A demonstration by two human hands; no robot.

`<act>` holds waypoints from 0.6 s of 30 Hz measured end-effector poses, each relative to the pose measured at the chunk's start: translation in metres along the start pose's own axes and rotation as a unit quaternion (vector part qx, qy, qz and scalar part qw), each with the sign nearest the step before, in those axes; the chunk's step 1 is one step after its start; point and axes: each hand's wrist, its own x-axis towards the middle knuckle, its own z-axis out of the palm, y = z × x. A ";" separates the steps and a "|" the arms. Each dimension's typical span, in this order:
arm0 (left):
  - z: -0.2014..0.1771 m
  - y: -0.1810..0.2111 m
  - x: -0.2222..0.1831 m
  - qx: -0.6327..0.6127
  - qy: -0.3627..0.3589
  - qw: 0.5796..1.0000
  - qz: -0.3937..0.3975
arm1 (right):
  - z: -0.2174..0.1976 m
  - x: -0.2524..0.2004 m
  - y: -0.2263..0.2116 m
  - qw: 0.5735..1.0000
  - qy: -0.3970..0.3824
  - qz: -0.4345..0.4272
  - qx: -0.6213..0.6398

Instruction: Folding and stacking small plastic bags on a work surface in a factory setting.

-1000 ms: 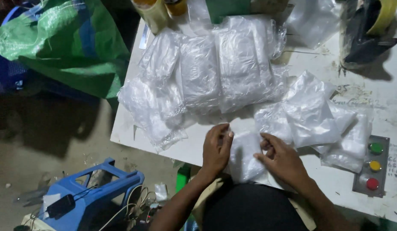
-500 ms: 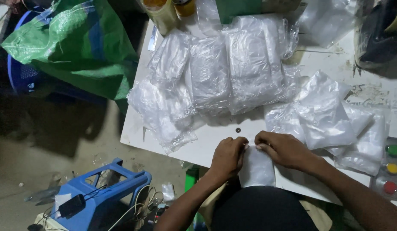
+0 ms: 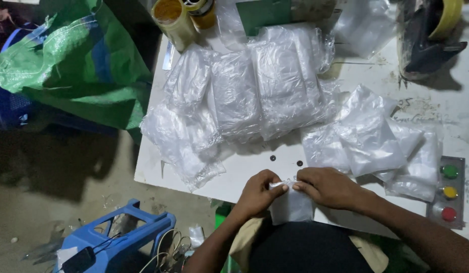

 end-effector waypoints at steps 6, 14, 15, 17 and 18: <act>-0.018 0.030 -0.009 -0.292 -0.119 0.931 -0.186 | -0.045 -0.013 -0.010 0.998 -0.044 -0.028 0.025; -0.036 0.050 -0.033 -0.164 0.279 0.943 0.081 | -0.178 -0.020 0.144 0.767 0.604 0.109 0.189; -0.031 0.048 -0.032 -0.164 0.283 0.941 0.082 | -0.185 -0.013 0.179 0.768 0.603 0.105 0.189; -0.023 0.043 -0.032 -0.062 0.344 0.929 0.121 | -0.198 0.001 0.247 0.763 0.624 0.151 0.077; -0.017 0.043 -0.028 -0.062 0.348 0.928 0.119 | -0.203 0.006 0.229 0.765 0.622 0.147 0.078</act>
